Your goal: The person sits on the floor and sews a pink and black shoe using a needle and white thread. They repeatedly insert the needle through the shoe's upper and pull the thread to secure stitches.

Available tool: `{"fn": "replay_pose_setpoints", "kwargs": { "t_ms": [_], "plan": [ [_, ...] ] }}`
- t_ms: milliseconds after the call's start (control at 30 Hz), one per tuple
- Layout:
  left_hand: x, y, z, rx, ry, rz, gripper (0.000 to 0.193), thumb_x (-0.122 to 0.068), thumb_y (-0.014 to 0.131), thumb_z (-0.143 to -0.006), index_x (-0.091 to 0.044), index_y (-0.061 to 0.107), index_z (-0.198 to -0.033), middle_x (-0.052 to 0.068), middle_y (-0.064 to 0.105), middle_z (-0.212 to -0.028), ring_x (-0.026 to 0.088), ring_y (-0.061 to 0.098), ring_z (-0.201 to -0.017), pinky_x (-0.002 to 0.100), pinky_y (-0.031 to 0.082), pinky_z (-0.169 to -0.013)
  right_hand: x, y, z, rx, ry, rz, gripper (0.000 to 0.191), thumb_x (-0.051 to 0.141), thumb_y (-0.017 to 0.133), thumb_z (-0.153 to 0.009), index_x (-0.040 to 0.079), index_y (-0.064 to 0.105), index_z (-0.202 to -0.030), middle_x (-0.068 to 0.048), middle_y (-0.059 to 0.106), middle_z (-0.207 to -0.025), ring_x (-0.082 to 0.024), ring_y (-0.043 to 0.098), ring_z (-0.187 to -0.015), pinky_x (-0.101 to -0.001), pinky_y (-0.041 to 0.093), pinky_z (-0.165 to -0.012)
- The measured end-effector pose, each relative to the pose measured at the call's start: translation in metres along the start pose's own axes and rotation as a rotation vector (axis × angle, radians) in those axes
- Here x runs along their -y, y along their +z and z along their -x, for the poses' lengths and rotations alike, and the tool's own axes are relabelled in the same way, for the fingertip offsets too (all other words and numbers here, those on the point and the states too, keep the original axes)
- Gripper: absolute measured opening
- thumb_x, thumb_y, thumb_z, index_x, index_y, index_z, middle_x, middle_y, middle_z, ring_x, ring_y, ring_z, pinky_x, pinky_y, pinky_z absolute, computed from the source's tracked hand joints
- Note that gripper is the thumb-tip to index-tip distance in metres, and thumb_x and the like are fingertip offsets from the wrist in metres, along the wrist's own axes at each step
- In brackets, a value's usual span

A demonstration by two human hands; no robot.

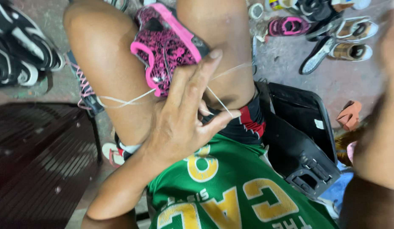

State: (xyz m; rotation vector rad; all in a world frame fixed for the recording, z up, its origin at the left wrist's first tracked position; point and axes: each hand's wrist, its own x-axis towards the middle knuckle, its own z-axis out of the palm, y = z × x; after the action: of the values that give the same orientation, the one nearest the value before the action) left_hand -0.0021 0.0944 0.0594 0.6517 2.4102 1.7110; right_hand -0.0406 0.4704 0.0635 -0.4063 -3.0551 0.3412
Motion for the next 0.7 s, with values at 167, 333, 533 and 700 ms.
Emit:
{"fn": "replay_pose_setpoints", "kwargs": {
  "t_ms": [167,333,533,700],
  "plan": [
    [0.000,0.003,0.000,-0.003,-0.014,0.032,0.086,-0.025,0.091,-0.093,-0.007,0.034,-0.156,0.013,0.049,-0.149,0.011,0.067,-0.088,0.019,0.061,-0.071,0.068,0.045,0.070,0.255,-0.740,-0.128,0.027,-0.007,0.055,-0.080,0.009,0.064,-0.101,-0.019,0.070,-0.119,-0.042,0.068,-0.106,-0.0472,0.055,-0.079],
    [-0.002,-0.006,0.010,-0.075,-0.029,-0.078,0.065,-0.023,0.084,-0.097,-0.004,0.048,-0.146,0.015,0.052,-0.138,0.014,0.067,-0.088,0.026,0.059,-0.078,0.092,0.070,0.108,0.446,-0.470,-0.645,0.026,0.015,0.059,-0.104,0.006,0.067,-0.127,-0.011,0.070,-0.106,-0.029,0.070,-0.095,-0.0389,0.056,-0.084],
    [0.028,-0.044,0.053,-0.291,-0.223,-0.274,0.036,-0.017,0.073,-0.087,0.002,0.063,-0.116,0.015,0.064,-0.106,0.021,0.058,-0.076,0.035,0.050,-0.071,0.110,0.030,0.098,0.363,-0.327,-1.175,0.041,0.026,0.068,-0.101,0.003,0.055,-0.132,-0.007,0.061,-0.099,-0.012,0.056,-0.078,-0.0238,0.046,-0.070],
    [0.076,-0.051,0.114,-0.468,-0.260,-0.045,0.016,-0.008,0.070,-0.093,-0.009,0.058,-0.082,0.000,0.053,-0.070,0.009,0.049,-0.062,0.025,0.039,-0.060,0.151,0.053,0.090,0.432,-0.548,-0.875,0.070,0.016,0.090,-0.084,0.003,0.048,-0.138,0.000,0.056,-0.090,-0.005,0.052,-0.069,-0.0190,0.043,-0.058]
  ]
}}
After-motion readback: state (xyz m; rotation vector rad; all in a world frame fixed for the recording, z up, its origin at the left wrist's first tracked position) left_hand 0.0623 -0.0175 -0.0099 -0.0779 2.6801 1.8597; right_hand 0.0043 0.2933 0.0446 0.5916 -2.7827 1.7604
